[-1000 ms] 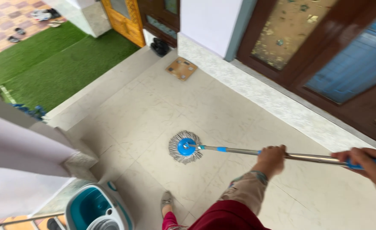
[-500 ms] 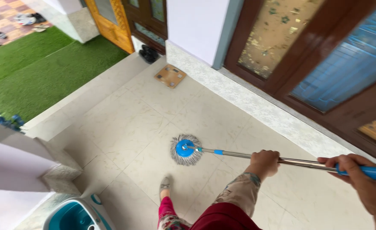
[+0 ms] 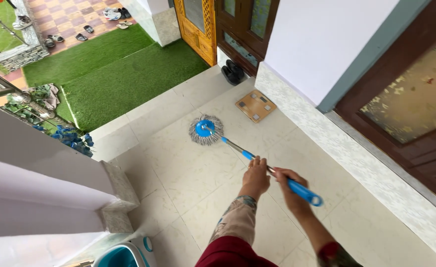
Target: Mopping the tiled floor of a balcony.
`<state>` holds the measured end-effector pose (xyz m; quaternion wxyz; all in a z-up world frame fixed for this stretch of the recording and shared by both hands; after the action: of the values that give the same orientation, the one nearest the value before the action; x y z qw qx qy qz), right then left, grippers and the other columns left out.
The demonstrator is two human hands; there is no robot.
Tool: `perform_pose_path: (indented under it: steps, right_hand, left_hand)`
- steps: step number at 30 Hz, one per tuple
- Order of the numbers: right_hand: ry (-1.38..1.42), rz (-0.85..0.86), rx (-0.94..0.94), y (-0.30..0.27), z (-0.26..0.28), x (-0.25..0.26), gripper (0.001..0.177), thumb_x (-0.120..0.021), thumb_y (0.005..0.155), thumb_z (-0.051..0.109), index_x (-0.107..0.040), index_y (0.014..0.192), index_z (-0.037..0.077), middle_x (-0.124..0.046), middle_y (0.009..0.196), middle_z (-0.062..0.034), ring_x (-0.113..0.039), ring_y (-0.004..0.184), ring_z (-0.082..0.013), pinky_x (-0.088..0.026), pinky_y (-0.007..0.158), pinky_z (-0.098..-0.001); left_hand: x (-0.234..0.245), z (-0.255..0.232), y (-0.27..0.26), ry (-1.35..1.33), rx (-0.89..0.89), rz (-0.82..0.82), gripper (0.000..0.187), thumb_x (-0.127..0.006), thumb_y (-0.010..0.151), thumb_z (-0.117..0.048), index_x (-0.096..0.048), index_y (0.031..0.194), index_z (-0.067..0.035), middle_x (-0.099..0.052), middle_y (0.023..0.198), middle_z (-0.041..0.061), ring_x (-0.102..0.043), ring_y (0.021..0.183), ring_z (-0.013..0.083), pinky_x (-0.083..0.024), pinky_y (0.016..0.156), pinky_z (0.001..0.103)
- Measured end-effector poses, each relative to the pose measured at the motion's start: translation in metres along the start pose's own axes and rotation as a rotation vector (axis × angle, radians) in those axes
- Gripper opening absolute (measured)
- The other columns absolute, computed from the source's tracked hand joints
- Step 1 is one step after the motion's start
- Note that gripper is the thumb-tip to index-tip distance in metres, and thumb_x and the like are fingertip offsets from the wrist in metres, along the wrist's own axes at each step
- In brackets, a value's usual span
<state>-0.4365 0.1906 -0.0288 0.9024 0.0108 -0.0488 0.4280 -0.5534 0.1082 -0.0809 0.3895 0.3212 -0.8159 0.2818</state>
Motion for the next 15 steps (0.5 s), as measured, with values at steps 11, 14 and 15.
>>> perform_pose_path:
  steps: [11, 14, 15]
  right_hand:
    - [-0.129, 0.244, 0.214, 0.051, 0.042, 0.018, 0.018, -0.069, 0.095, 0.018, -0.072, 0.099, 0.001, -0.077, 0.112, -0.0102, -0.071, 0.098, -0.0166, -0.057, 0.087, -0.0294]
    - [-0.206, 0.196, 0.086, 0.047, 0.038, 0.11, 0.026, -0.067, 0.095, 0.023, -0.076, 0.108, 0.002, -0.08, 0.108, -0.0092, -0.072, 0.093, -0.0162, -0.059, 0.085, -0.0293]
    - [-0.269, 0.184, 0.052, 0.041, 0.039, 0.146, 0.029, -0.066, 0.096, 0.025, -0.077, 0.111, 0.003, -0.081, 0.105, -0.0093, -0.074, 0.095, -0.0157, -0.059, 0.086, -0.0292]
  left_hand:
    - [0.008, -0.014, 0.048, 0.04, -0.001, -0.02, 0.054, -0.073, 0.087, -0.018, -0.051, 0.135, -0.012, -0.04, 0.158, 0.009, -0.037, 0.146, 0.0334, -0.043, 0.109, 0.046]
    - [-0.024, -0.078, 0.051, 0.071, -0.114, -0.027, 0.05, -0.074, 0.087, -0.017, -0.053, 0.132, -0.01, -0.047, 0.15, 0.009, -0.039, 0.143, 0.0349, -0.044, 0.106, 0.048]
    - [-0.036, -0.106, 0.047, 0.065, -0.167, -0.033, 0.042, -0.073, 0.088, -0.017, -0.057, 0.126, -0.01, -0.054, 0.145, 0.008, -0.042, 0.141, 0.034, -0.045, 0.104, 0.048]
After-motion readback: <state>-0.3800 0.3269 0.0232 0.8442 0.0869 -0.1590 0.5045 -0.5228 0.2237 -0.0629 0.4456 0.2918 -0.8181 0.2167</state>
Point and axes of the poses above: each hand's wrist, its own y-axis towards the middle knuckle, its own x-axis out of the back of the hand, z = x × y, the point moved 9 cm from there along y, towards the middle knuckle
